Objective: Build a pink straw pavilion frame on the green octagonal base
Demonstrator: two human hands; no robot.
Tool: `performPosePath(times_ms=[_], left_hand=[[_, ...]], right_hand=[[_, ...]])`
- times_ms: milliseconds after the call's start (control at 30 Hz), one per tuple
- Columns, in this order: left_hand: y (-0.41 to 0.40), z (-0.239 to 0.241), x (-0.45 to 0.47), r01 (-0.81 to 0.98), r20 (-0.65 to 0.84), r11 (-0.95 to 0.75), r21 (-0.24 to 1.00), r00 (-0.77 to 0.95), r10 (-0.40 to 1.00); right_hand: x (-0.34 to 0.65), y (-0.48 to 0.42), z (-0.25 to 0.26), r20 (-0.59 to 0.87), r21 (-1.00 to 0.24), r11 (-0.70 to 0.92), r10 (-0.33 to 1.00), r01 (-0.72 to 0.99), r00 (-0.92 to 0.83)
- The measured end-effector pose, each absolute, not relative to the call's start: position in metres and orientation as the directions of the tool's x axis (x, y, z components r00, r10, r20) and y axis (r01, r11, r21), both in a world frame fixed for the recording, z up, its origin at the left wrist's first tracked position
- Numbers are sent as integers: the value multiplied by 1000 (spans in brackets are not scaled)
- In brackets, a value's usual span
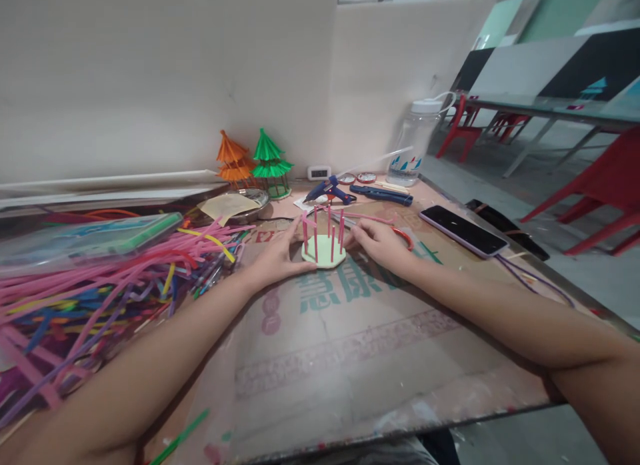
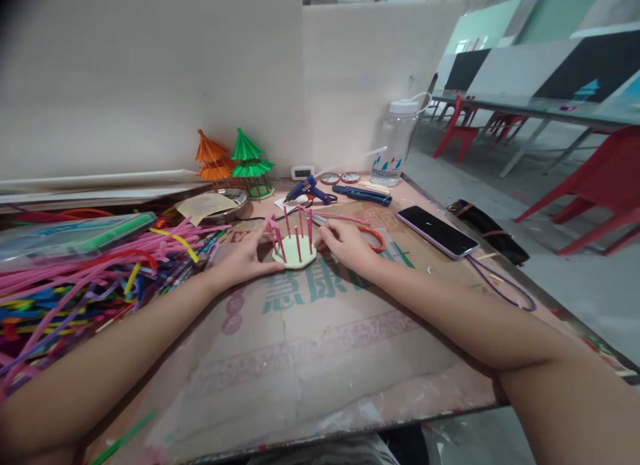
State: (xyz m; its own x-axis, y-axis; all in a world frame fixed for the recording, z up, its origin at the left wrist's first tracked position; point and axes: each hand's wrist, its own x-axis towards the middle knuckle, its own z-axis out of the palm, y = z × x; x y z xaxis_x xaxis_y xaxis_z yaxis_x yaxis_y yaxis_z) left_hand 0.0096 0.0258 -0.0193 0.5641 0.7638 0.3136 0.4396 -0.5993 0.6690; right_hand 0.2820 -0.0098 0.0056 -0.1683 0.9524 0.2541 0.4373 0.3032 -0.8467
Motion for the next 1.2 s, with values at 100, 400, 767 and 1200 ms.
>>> performPosePath(times_ms=[100, 400, 767, 1200], left_hand=[[26, -20, 9, 464, 294, -549, 695, 514, 806], [29, -24, 5, 513, 296, -532, 673, 472, 830], [26, -20, 9, 522, 345, -603, 603, 511, 787], [24, -19, 11, 526, 340, -659, 537, 581, 740]], right_hand=[[282, -11, 8, 266, -855, 306, 952, 419, -154], [284, -9, 6, 309, -843, 349, 937, 410, -162], [281, -11, 6, 333, -783, 382, 924, 491, -187], [282, -27, 9, 456, -607, 503, 855, 615, -248]])
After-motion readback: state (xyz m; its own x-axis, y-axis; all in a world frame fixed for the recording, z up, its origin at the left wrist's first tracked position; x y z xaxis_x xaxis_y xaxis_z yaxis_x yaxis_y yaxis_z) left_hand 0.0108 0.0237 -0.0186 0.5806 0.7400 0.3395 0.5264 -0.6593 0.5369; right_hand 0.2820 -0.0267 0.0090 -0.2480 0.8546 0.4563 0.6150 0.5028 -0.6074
